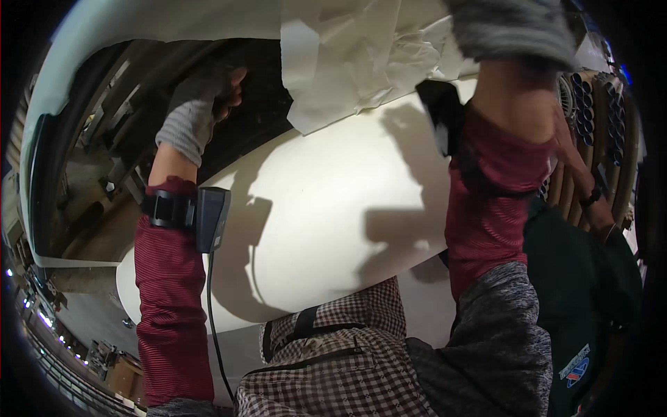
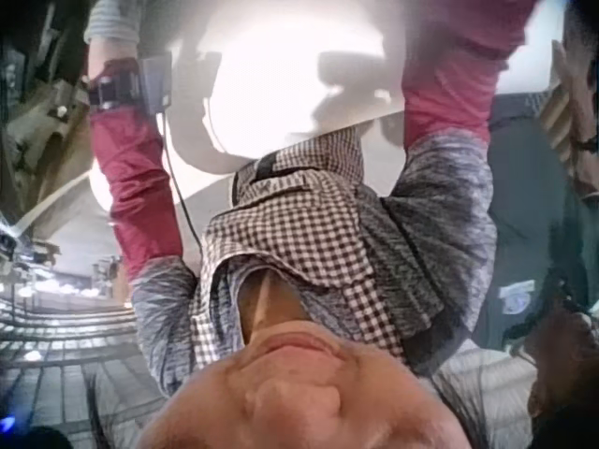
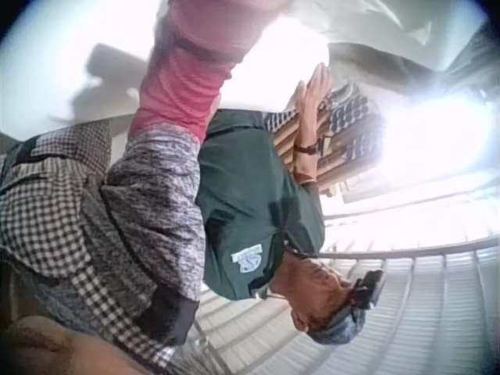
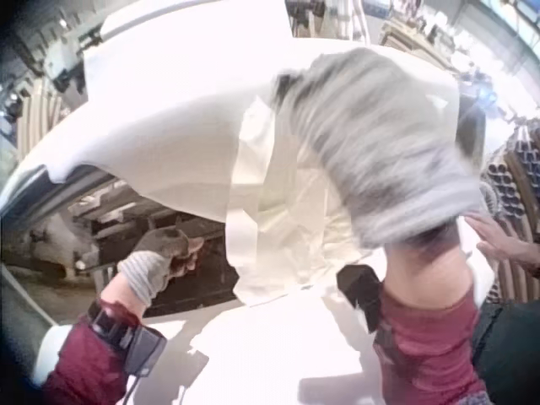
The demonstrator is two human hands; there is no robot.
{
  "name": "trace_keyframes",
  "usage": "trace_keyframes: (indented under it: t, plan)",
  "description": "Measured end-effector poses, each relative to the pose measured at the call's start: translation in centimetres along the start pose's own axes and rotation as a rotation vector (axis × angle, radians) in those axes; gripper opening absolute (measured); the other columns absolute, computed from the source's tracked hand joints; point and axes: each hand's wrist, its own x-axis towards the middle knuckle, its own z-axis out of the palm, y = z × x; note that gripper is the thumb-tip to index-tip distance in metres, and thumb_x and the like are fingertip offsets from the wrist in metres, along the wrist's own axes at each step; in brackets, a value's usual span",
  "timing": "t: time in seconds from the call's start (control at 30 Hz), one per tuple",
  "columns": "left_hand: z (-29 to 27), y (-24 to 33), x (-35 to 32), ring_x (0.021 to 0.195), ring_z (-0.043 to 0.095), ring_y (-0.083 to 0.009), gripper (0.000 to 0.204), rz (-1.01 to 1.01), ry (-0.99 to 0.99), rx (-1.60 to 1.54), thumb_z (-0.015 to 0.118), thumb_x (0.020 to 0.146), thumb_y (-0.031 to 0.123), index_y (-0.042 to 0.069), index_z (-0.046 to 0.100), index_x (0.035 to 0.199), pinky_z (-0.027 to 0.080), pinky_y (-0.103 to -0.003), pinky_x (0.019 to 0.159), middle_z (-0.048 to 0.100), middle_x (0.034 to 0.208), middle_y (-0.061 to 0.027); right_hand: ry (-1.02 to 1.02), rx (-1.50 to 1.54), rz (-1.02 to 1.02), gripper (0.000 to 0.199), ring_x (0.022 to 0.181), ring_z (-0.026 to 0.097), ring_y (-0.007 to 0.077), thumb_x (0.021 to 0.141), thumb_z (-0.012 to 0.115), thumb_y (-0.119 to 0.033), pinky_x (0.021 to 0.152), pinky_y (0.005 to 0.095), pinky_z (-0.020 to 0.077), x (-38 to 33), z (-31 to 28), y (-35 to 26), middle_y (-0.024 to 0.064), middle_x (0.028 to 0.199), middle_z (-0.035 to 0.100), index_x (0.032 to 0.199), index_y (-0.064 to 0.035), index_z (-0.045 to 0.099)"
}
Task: Peeling off the outer layer or protective film from a large industrial roll of white material on a machine shaft.
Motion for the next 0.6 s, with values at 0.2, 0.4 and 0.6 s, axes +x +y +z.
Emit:
trace_keyframes:
  t: [0.2, 0.4, 0.6]
  plan:
    - [-1.3, -5.5, -10.3, 0.064, 0.055, -0.0074, 0.018, 0.118, 0.213, 0.066, 0.068, 0.086, 0.022, 0.005, 0.065, 0.084, 0.041, -0.022, 0.058, 0.061, 0.072, -0.001, 0.03, 0.037, 0.053, 0.025, 0.068, 0.06, 0.022, 0.083, 0.066, -0.018, 0.066, 0.0324, 0.0495, -4.7, -0.4, -5.7, 0.0106, 0.079, 0.061, 0.099, -0.0009, 0.057]
    - [0.0, -13.1, -23.3, 0.082, 0.059, -0.0131, 0.021, 0.376, 0.227, 0.228, 0.068, 0.081, 0.008, 0.002, 0.061, 0.1, 0.048, -0.024, 0.073, 0.062, 0.094, -0.0062, 0.071, 0.089, 0.061, 0.026, 0.067, 0.06, 0.0218, 0.083, 0.067, -0.019, 0.066, 0.0322, 0.0493, -13.0, -6.3, -8.1, 0.0108, 0.079, 0.061, 0.099, -0.0006, 0.057]
    - [0.5, -19.1, -28.5, 0.123, 0.046, -0.0324, 0.042, 0.759, 0.224, 0.834, 0.069, 0.078, 0.018, 0.007, 0.058, 0.118, 0.04, -0.043, 0.099, 0.045, 0.135, -0.0156, -0.23, 0.108, 0.143, 0.017, 0.077, 0.062, 0.0211, 0.087, 0.061, -0.017, 0.071, 0.0321, 0.049, -22.8, -4.1, -13.5, 0.0092, 0.083, 0.06, 0.096, -0.0027, 0.057]
